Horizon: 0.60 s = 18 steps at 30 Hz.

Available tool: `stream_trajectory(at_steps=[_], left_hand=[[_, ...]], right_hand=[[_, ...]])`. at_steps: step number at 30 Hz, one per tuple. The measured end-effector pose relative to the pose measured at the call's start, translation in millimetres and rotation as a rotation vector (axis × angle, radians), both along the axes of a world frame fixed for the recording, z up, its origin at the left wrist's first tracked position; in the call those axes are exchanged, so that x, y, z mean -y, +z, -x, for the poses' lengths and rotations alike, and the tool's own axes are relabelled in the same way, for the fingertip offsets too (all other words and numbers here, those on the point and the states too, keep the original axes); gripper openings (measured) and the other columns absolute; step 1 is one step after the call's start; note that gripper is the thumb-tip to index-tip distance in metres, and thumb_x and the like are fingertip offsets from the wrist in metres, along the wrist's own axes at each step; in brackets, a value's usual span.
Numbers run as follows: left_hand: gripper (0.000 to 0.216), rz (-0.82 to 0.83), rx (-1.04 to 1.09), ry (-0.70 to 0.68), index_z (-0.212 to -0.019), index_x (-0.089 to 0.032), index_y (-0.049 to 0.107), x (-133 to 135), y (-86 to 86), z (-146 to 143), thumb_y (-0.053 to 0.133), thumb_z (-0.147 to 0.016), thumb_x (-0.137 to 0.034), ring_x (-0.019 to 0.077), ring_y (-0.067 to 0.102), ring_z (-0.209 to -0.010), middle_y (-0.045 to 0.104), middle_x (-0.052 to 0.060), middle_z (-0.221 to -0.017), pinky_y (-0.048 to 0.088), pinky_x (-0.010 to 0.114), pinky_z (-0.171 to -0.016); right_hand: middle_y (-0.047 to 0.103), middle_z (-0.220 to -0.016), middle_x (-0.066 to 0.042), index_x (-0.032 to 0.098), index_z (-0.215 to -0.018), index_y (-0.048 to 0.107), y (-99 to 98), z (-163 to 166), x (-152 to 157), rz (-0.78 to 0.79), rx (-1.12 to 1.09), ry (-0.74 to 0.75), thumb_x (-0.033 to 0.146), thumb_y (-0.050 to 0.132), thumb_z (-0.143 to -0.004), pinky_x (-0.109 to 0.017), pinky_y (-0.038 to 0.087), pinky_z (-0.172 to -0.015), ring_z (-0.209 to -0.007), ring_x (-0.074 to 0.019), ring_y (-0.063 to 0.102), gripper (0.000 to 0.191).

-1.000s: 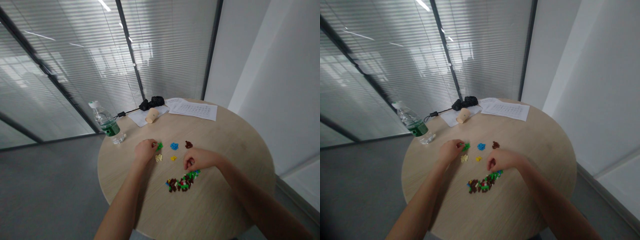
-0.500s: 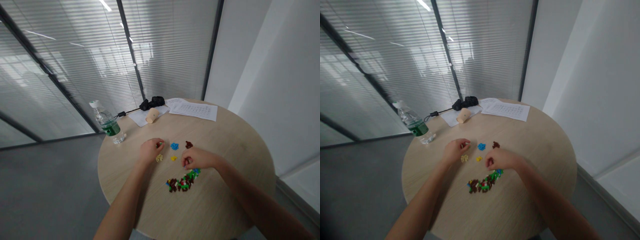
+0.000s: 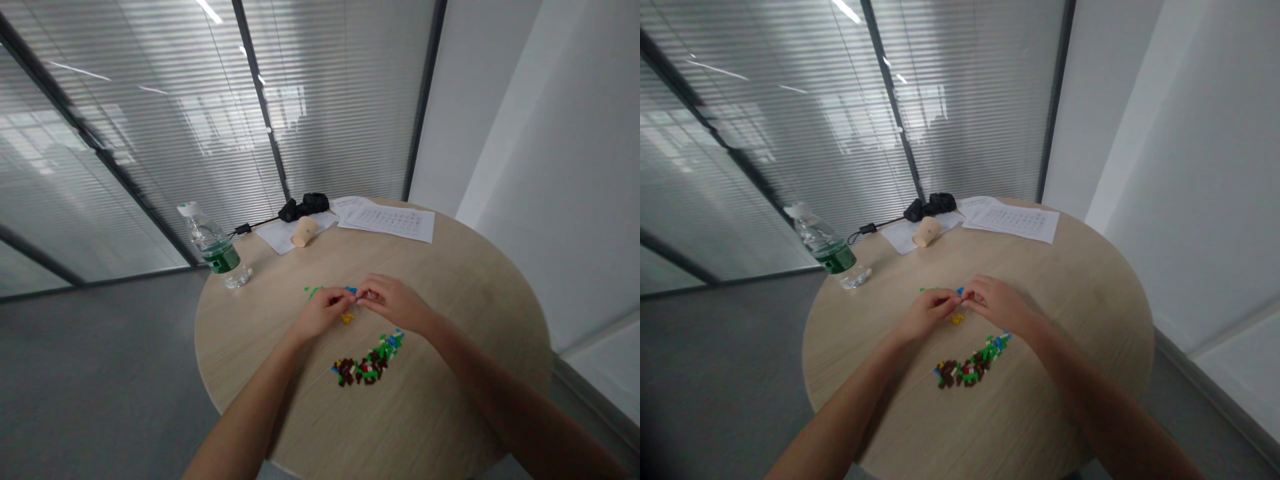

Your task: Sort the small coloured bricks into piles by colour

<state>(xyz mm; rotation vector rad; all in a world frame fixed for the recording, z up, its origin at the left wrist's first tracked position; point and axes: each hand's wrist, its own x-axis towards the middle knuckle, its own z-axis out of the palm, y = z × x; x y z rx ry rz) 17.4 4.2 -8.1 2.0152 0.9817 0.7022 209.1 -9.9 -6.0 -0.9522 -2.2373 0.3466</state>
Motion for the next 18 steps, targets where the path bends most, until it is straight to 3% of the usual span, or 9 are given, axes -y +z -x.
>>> stream_trajectory(at_steps=[5,8,14,18], left_hand=[[0.035,0.069,0.027,0.013,-0.069,-0.012,0.059,-1,-3.7,-3,0.046,-0.082,-0.042,0.0078,0.033,-0.051,0.039,-0.005,-0.054,0.026,0.02,-0.05],[0.034,0.026,0.005,0.058,-0.071,-0.012,0.06,-4,-9.5,-4,0.046,-0.083,-0.04,0.0082,0.036,-0.052,0.044,-0.004,-0.055,0.028,0.02,-0.05],[0.024,-0.34,-0.402,0.313,-0.085,-0.018,0.068,-11,-14.6,4,0.049,-0.086,-0.032,0.0125,0.052,-0.066,0.064,0.002,-0.076,0.033,0.022,-0.058],[0.024,-0.435,-0.582,0.367,-0.091,-0.023,0.069,-12,-12.7,6,0.048,-0.088,-0.032,0.0145,0.058,-0.073,0.066,0.002,-0.084,0.035,0.023,-0.059]], right_hand=[[0.058,-0.078,-0.002,0.018,-0.083,0.06,-4.1,2,-1,-0.053,0.009,-0.011,0.024,0.06,-0.084,-0.025,0.04,-0.066,-0.072,-0.0136,0.053,0.006],[0.059,-0.077,-0.002,0.017,-0.085,0.061,-3.7,2,-1,-0.052,0.02,-0.058,0.024,0.062,-0.082,-0.025,0.04,-0.066,-0.072,-0.0139,0.053,0.007],[0.06,-0.078,-0.003,0.017,-0.091,0.062,-2.6,-1,-2,-0.032,-0.035,-0.155,0.019,0.059,-0.082,-0.025,0.041,-0.063,-0.066,-0.0126,0.052,0.01],[0.061,-0.077,-0.002,0.017,-0.091,0.063,-3.1,-2,-3,-0.019,-0.062,-0.183,0.015,0.057,-0.081,-0.024,0.04,-0.061,-0.062,-0.0117,0.05,0.012]])
